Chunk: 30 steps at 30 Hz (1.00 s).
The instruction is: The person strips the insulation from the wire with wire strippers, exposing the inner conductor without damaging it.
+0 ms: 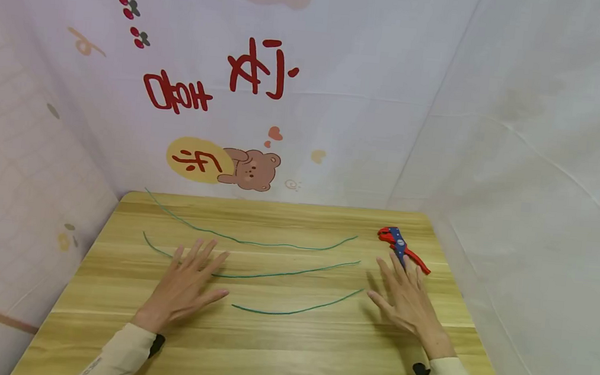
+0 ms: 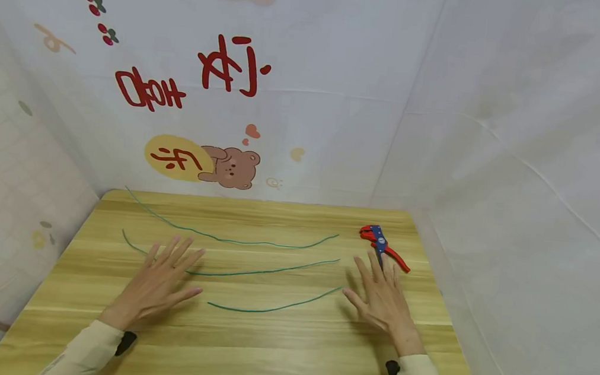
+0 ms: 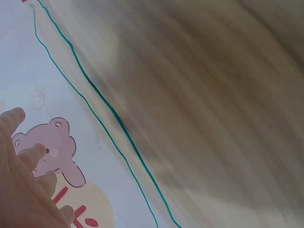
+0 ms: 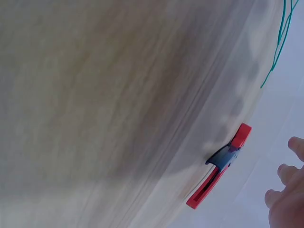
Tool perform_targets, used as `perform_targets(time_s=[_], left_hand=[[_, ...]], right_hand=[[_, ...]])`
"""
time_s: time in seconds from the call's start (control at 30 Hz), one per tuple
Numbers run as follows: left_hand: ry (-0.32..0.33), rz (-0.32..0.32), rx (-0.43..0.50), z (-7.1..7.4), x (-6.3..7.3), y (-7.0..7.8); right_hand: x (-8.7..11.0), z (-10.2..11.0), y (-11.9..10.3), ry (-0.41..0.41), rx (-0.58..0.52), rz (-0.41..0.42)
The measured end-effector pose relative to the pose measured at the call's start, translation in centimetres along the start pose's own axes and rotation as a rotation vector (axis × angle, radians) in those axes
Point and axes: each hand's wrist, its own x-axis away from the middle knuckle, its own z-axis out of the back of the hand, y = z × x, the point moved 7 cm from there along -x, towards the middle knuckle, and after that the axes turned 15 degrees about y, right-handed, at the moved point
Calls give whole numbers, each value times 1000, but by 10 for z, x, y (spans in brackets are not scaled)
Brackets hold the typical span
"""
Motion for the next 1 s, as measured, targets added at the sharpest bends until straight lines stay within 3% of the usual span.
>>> perform_targets(time_s=[0.3,0.67,1.0], left_hand=[[-51,-19,77,-9,-22,22],[-73,-83,139,-30,-54,45],[-104,-99,202,-43,-80,68]], right_hand=[[-4,4,15,-13,19,-34],[-11,1,41,-112,-3,-163],[-13,1,56,-104,-3,-181]])
